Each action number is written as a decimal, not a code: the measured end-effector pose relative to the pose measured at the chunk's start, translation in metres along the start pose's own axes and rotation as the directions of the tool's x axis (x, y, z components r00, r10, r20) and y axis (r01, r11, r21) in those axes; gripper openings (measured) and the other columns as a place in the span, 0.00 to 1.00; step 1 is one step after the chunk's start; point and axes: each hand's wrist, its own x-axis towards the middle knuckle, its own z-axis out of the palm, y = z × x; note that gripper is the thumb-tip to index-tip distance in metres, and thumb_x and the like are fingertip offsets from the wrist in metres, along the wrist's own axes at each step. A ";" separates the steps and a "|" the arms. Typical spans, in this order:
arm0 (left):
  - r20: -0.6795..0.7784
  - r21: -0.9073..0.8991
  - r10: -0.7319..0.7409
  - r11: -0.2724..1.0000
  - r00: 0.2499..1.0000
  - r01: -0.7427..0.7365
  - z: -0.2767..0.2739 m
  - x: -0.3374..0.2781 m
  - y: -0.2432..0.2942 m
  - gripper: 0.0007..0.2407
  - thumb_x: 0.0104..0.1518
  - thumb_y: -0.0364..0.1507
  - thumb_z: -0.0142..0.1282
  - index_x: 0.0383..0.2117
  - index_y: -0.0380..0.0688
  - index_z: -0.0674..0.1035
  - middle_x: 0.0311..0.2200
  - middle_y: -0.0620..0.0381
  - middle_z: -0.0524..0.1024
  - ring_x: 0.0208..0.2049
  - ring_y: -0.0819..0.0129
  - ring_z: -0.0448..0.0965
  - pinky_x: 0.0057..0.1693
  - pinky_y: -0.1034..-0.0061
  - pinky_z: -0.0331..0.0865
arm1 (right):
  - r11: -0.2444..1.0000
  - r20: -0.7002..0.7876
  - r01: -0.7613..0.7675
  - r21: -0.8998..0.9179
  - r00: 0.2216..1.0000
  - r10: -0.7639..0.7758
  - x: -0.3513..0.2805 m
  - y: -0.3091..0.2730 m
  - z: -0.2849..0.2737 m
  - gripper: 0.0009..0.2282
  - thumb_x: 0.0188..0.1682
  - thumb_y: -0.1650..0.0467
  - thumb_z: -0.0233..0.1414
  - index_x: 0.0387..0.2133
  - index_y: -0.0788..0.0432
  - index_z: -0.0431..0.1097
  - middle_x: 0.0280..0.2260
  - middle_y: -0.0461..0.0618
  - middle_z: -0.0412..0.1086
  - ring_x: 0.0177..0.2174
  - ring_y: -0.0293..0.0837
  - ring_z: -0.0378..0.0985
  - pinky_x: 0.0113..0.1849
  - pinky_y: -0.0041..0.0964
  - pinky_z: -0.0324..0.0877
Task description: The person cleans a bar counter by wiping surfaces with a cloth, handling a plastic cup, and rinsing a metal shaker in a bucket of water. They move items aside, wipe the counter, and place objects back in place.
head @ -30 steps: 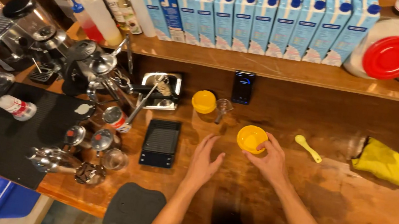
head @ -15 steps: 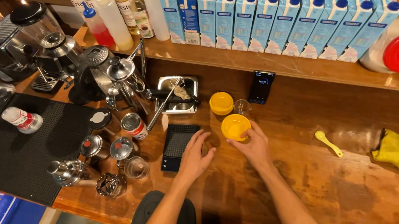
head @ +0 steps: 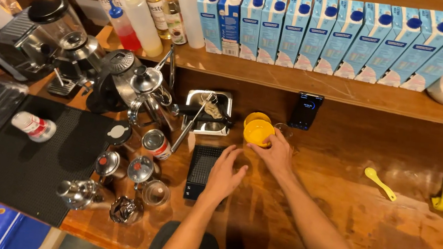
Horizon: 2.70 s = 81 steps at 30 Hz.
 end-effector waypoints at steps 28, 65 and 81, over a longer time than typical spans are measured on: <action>0.192 -0.060 0.070 0.996 0.979 -0.060 -0.016 0.062 -0.041 0.21 0.57 0.36 0.57 0.57 0.45 0.73 0.63 0.44 0.67 0.60 0.43 0.69 0.61 0.60 0.67 | 0.956 -0.081 -0.272 -0.108 0.961 0.264 0.033 0.018 0.073 0.23 0.36 0.57 0.69 0.27 0.68 0.74 0.39 0.58 0.70 0.33 0.57 0.78 0.36 0.49 0.73; 0.327 0.001 0.150 0.987 0.933 -0.159 0.035 0.040 -0.015 0.21 0.56 0.35 0.58 0.56 0.41 0.74 0.57 0.46 0.72 0.56 0.45 0.73 0.58 0.61 0.69 | 0.911 -0.067 -0.328 -0.249 0.945 0.321 -0.111 -0.008 -0.057 0.18 0.46 0.60 0.59 0.41 0.62 0.75 0.41 0.59 0.76 0.43 0.60 0.77 0.46 0.49 0.71; 0.295 0.212 -0.083 0.977 0.952 0.019 0.123 0.058 0.019 0.22 0.58 0.38 0.57 0.58 0.46 0.74 0.55 0.46 0.76 0.55 0.48 0.76 0.58 0.60 0.70 | 0.913 -0.108 -0.351 -0.209 0.936 0.335 -0.144 0.105 -0.150 0.16 0.46 0.61 0.59 0.39 0.60 0.76 0.41 0.57 0.77 0.42 0.59 0.78 0.44 0.48 0.73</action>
